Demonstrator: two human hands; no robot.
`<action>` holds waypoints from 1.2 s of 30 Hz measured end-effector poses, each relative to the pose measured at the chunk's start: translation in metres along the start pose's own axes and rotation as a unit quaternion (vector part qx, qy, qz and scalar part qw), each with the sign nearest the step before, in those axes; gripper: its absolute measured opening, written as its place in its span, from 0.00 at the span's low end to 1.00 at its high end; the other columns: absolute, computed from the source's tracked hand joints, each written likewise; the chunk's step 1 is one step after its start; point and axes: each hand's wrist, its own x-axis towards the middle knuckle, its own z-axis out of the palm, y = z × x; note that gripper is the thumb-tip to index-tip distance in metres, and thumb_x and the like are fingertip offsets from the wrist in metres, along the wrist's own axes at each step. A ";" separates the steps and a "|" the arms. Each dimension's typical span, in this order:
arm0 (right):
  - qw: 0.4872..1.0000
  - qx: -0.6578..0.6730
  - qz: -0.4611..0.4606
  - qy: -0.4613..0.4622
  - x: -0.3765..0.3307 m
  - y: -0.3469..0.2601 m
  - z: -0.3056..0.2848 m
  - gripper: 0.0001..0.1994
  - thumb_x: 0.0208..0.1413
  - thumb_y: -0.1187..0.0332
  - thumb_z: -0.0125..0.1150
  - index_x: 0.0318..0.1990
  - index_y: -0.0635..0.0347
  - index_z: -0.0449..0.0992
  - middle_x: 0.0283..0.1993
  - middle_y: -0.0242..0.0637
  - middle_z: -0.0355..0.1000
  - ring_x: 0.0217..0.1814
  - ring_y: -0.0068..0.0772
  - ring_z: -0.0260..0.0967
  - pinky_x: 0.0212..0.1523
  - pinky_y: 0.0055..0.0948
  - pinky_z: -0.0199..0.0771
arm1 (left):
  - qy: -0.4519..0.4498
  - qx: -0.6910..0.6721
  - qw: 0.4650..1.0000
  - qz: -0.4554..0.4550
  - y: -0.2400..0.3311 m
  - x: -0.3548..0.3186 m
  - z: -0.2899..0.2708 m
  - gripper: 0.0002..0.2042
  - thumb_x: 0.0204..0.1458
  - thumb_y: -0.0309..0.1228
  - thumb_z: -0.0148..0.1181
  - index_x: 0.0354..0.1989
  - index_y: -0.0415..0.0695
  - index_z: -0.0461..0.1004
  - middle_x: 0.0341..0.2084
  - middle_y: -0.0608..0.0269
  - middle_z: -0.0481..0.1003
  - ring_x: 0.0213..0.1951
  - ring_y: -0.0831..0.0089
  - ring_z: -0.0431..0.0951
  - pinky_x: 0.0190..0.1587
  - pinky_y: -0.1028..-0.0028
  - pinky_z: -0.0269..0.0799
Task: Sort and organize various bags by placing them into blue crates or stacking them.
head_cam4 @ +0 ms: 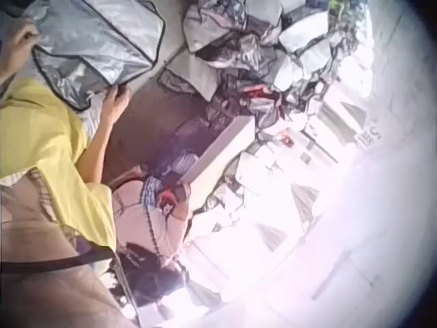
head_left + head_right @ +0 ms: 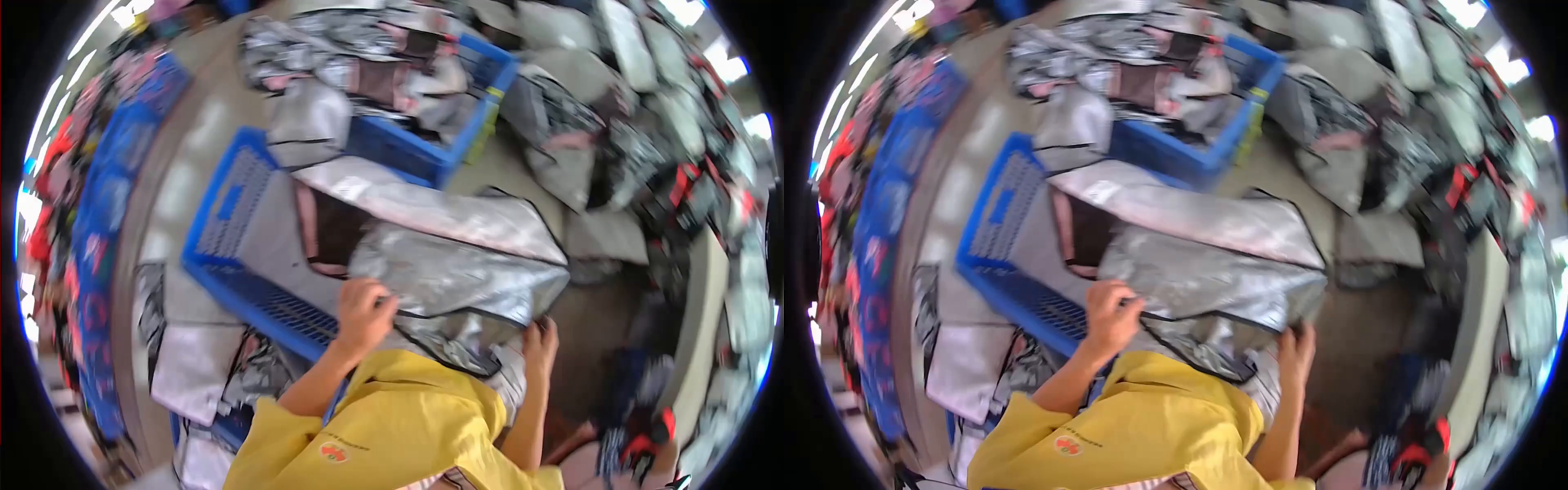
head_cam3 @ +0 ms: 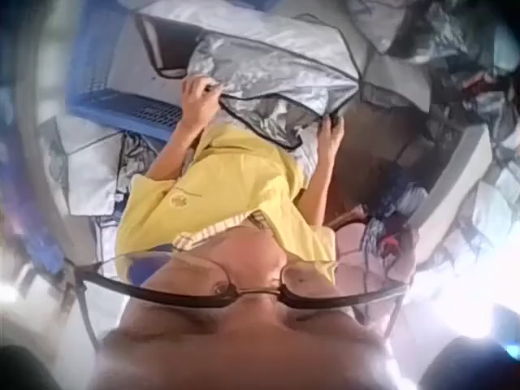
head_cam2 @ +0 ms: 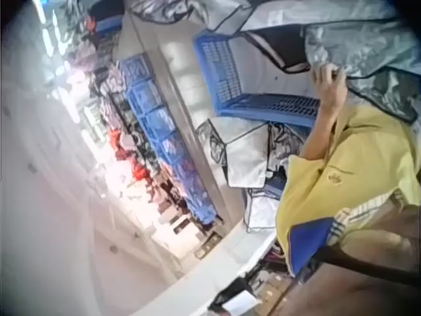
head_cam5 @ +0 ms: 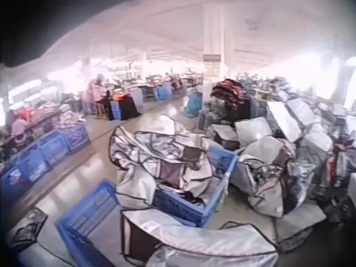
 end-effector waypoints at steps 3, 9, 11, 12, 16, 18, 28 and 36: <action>0.989 0.131 -0.007 0.067 -0.007 -0.005 0.142 0.04 0.65 0.70 0.58 0.41 0.58 0.71 0.26 0.26 0.67 0.21 0.15 0.59 0.19 0.23 0.59 | -0.021 0.059 0.991 0.117 -0.107 0.051 -0.036 0.10 0.39 0.21 0.68 0.32 0.47 0.80 0.36 0.62 0.71 0.45 0.57 0.75 0.50 0.56 0.67; 0.977 0.199 0.061 0.036 -0.025 -0.007 0.132 0.08 0.66 0.68 0.59 0.42 0.63 0.69 0.25 0.30 0.71 0.23 0.19 0.64 0.23 0.26 0.65 | -0.070 0.095 0.988 0.101 -0.083 0.028 -0.046 0.10 0.42 0.19 0.69 0.33 0.46 0.81 0.36 0.62 0.71 0.46 0.57 0.75 0.51 0.56 0.66; 0.979 0.192 0.054 0.041 -0.026 -0.013 0.135 0.08 0.66 0.68 0.59 0.42 0.63 0.70 0.25 0.30 0.71 0.23 0.20 0.65 0.24 0.26 0.65 | -0.079 0.110 0.987 0.090 -0.086 0.030 -0.048 0.10 0.42 0.19 0.68 0.32 0.46 0.81 0.37 0.62 0.71 0.47 0.58 0.75 0.52 0.57 0.65; 0.978 0.197 0.054 0.046 -0.026 -0.014 0.136 0.08 0.66 0.68 0.59 0.42 0.63 0.70 0.25 0.30 0.71 0.23 0.20 0.65 0.24 0.26 0.65 | -0.076 0.109 0.987 0.086 -0.087 0.029 -0.048 0.09 0.42 0.18 0.68 0.32 0.46 0.82 0.36 0.63 0.71 0.47 0.58 0.75 0.52 0.57 0.65; 0.973 0.225 0.030 0.040 -0.023 -0.010 0.143 0.08 0.66 0.68 0.59 0.43 0.63 0.70 0.25 0.30 0.70 0.26 0.19 0.65 0.28 0.24 0.66 | -0.080 0.106 0.988 0.078 -0.095 0.026 -0.044 0.10 0.41 0.18 0.67 0.31 0.46 0.82 0.36 0.62 0.71 0.47 0.58 0.74 0.52 0.57 0.65; 0.968 0.246 0.025 0.042 -0.021 -0.011 0.144 0.08 0.66 0.68 0.59 0.44 0.63 0.70 0.26 0.29 0.70 0.27 0.18 0.65 0.30 0.24 0.66 | -0.078 0.108 0.987 0.086 -0.097 0.028 -0.039 0.10 0.41 0.18 0.67 0.31 0.46 0.81 0.36 0.62 0.71 0.47 0.58 0.74 0.52 0.57 0.65; 0.965 0.254 -0.020 0.070 -0.008 0.013 0.157 0.10 0.66 0.68 0.59 0.48 0.64 0.69 0.28 0.34 0.72 0.30 0.26 0.68 0.34 0.29 0.70 | -0.116 0.099 0.982 0.113 -0.093 0.044 -0.034 0.12 0.39 0.14 0.61 0.32 0.42 0.79 0.37 0.57 0.71 0.46 0.53 0.72 0.52 0.55 0.66; 0.967 0.172 -0.096 0.161 -0.025 -0.034 0.166 0.15 0.64 0.68 0.57 0.54 0.64 0.65 0.37 0.57 0.77 0.41 0.65 0.76 0.42 0.50 0.74 | -0.132 0.090 0.982 0.101 -0.127 0.038 -0.026 0.13 0.40 0.12 0.59 0.34 0.40 0.76 0.36 0.53 0.71 0.44 0.49 0.74 0.47 0.53 0.69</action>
